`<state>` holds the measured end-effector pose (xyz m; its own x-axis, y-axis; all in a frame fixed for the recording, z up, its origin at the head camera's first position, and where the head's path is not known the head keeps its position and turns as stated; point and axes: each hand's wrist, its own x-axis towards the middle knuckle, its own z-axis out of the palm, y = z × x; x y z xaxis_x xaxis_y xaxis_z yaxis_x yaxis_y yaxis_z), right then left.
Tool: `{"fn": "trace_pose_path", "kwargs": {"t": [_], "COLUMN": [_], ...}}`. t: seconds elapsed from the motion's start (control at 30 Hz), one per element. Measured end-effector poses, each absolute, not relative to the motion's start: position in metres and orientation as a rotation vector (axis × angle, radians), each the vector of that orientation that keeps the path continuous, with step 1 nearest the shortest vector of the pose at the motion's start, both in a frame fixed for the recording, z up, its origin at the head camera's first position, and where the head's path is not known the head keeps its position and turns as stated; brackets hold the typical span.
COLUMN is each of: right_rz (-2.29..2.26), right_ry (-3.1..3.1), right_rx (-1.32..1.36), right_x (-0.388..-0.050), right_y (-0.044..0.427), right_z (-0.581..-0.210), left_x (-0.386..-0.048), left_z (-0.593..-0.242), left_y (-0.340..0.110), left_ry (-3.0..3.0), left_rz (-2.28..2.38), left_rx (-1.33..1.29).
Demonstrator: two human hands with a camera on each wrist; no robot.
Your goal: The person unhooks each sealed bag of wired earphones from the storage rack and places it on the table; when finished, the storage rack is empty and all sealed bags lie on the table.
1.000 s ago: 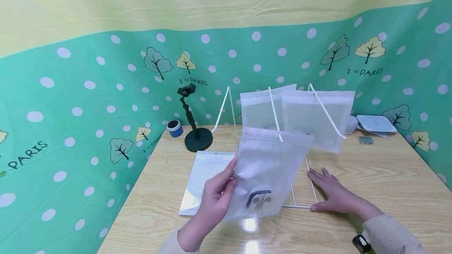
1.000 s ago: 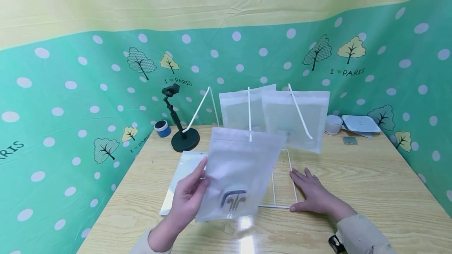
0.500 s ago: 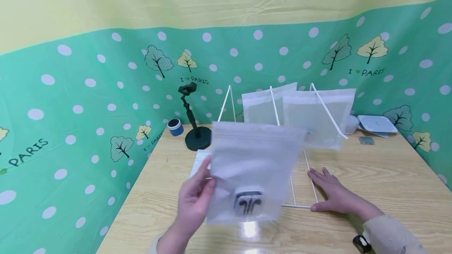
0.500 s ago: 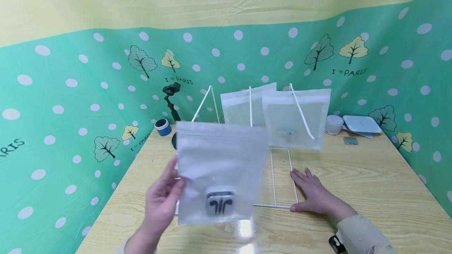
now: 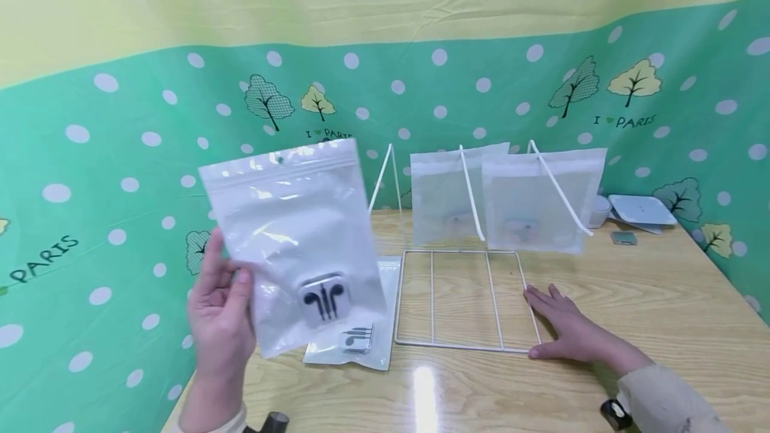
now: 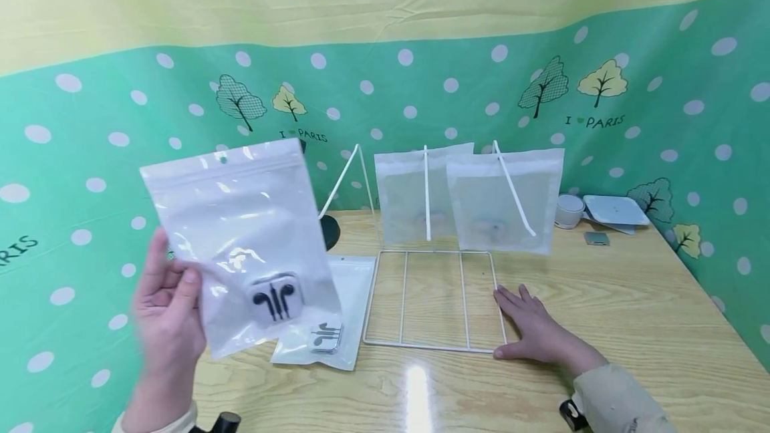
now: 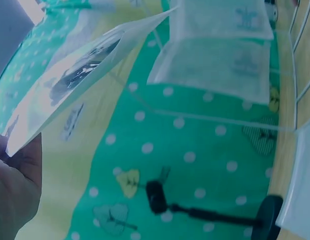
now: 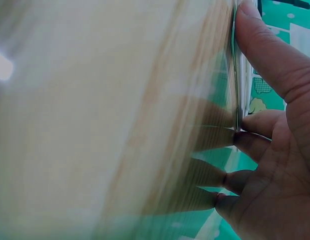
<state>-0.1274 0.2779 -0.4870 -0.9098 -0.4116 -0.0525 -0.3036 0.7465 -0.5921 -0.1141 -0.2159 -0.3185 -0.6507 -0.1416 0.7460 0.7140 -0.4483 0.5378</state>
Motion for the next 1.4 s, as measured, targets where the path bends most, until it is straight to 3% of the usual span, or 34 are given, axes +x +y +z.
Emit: {"fn": "trace_pose_path", "kwargs": {"t": [0.4, 0.7, 1.07, 1.4], "right_rz": [-0.934, -0.931, -0.914, -0.916], "right_ry": [2.756, 2.757, 2.77, 2.76], "right_rx": [-0.595, -0.597, -0.604, -0.592], "right_x": [-0.128, -0.127, -0.128, -0.127], "right_y": [0.278, 0.277, 0.279, 0.279], "right_z": [-0.488, -0.487, -0.489, -0.486], "left_x": [-0.122, -0.136, -0.165, -0.185], "left_z": [-0.34, -0.378, -0.43, -0.458], "left_y": [-0.289, -0.334, -0.382, -0.385], "left_ry": [-1.127, -1.622, -2.293, -2.814], "left_rz": [-2.211, -1.992, -1.97, -1.578], "left_rx": [-0.443, 0.225, 0.122, 0.198]}}
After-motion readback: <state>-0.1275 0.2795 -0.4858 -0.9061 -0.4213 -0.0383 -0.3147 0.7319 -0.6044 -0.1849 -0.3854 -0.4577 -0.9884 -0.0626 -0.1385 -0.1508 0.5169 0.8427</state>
